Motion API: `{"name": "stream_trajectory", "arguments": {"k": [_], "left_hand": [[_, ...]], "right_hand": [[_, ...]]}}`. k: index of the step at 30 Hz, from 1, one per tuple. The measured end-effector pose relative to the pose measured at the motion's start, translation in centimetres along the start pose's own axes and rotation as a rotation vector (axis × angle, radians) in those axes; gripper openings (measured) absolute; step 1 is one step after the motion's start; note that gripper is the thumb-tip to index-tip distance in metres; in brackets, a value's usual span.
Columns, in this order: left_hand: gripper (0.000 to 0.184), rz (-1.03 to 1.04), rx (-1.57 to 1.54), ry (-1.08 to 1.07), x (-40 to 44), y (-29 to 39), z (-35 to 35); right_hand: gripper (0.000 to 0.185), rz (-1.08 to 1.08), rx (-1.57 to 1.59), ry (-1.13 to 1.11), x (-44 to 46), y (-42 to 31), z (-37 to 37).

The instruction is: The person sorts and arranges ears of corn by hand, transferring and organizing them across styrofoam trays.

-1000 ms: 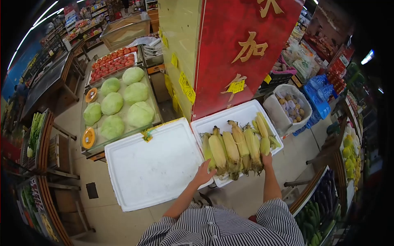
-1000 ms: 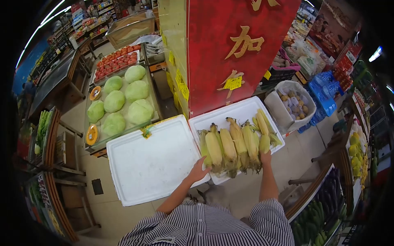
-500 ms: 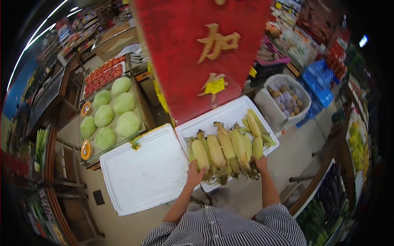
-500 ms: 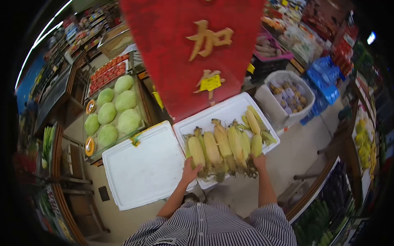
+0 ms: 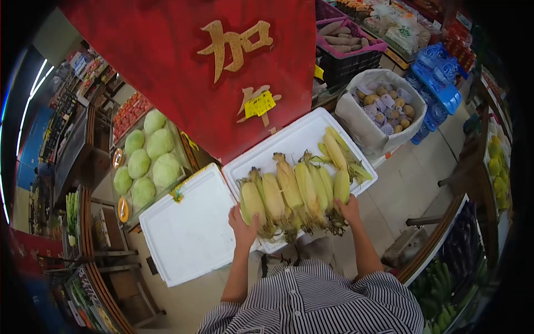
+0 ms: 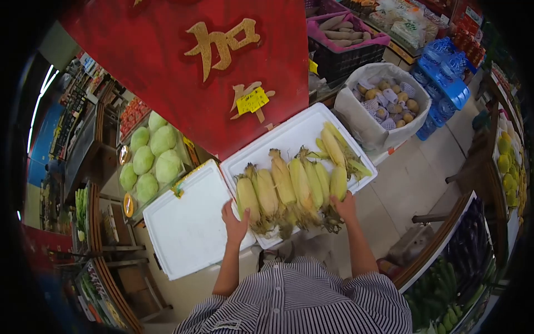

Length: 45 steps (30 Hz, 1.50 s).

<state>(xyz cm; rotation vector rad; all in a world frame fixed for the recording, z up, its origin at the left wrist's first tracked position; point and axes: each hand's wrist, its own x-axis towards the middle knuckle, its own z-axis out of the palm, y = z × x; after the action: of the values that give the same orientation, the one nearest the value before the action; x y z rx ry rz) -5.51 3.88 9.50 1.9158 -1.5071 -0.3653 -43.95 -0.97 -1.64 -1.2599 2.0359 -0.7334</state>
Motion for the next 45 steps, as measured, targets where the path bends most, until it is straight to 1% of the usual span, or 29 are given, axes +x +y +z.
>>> {"name": "stream_trajectory", "arguments": {"k": [3, 6, 7, 9, 10, 12, 15, 17, 19, 23, 25, 26, 28, 29, 31, 32, 34, 38, 45], "left_hand": [[0.064, 0.148, -0.136, 0.024, 1.9, 5.9, -3.3], [0.065, 0.141, -0.393, -0.280, 3.2, 13.1, -8.4], [0.067, 0.264, -0.377, -0.296, 3.5, 15.1, -10.0], [0.071, 0.505, -0.341, -0.328, 3.5, 18.5, -12.9], [0.068, 0.550, -0.364, -0.336, 3.4, 19.8, -14.1], [0.063, 0.647, -0.412, -0.359, 3.3, 22.1, -16.4], [0.054, 0.732, -0.457, -0.478, 3.5, 26.4, -20.2], [0.052, 0.805, -0.551, -0.352, 2.3, 27.4, -20.3], [0.051, 0.903, -0.535, -0.265, 2.0, 27.8, -20.7], [0.053, 1.146, -0.277, -0.143, 2.9, 28.3, -21.5], [0.050, 1.178, -0.353, -0.036, 3.4, 28.1, -20.7], [0.046, 1.145, -0.494, 0.034, 3.6, 27.6, -19.2], [0.045, 1.124, -0.627, 0.068, 3.8, 27.0, -18.6], [0.046, 1.140, -0.621, 0.034, 4.0, 26.7, -18.9], [0.057, 0.936, -0.782, -0.201, 3.2, 26.9, -20.2], [0.067, 0.700, -0.931, -0.395, 1.7, 27.8, -22.2], [0.066, 0.603, -0.946, -0.407, 1.2, 28.1, -23.1], [0.064, 0.575, -0.930, -0.390, 1.9, 28.2, -23.4], [0.060, 0.630, -0.873, -0.351, 2.7, 28.3, -23.3]], "right_hand": [[0.070, -0.021, 0.006, -0.017, -0.1, -0.8, -0.4], [0.068, -0.021, 0.010, -0.047, 0.2, -1.9, -1.4], [0.068, -0.021, 0.012, -0.060, 0.3, -2.2, -1.4], [0.062, -0.053, 0.040, 0.019, 0.7, -1.9, -0.9], [0.059, -0.069, 0.054, 0.058, 0.8, -1.8, -0.6], [0.059, -0.090, 0.046, 0.090, 0.6, -2.0, -0.1], [0.058, -0.104, 0.029, 0.136, 0.5, -1.8, 0.4], [0.059, -0.087, 0.020, 0.133, 0.4, -1.9, 0.5], [0.060, -0.052, 0.015, 0.102, 0.3, -2.4, 0.1], [0.063, -0.033, -0.035, 0.127, 0.7, -1.1, 0.9], [0.065, -0.053, -0.027, 0.171, 0.4, -0.9, 1.3], [0.065, -0.046, -0.030, 0.166, 0.3, -0.9, 1.3], [0.067, -0.033, -0.036, 0.154, 0.0, -1.5, 1.2], [0.067, -0.031, -0.030, 0.153, 0.0, -1.7, 1.1], [0.067, -0.031, -0.021, 0.145, -0.1, -1.7, 1.1], [0.067, -0.015, -0.033, 0.149, 0.0, -1.6, 1.1], [0.067, 0.011, -0.057, 0.151, 0.3, -1.4, 1.5], [0.068, 0.017, -0.052, 0.148, 0.5, -1.4, 1.6], [0.068, 0.031, -0.024, 0.148, 0.4, -1.8, 1.2]]}}
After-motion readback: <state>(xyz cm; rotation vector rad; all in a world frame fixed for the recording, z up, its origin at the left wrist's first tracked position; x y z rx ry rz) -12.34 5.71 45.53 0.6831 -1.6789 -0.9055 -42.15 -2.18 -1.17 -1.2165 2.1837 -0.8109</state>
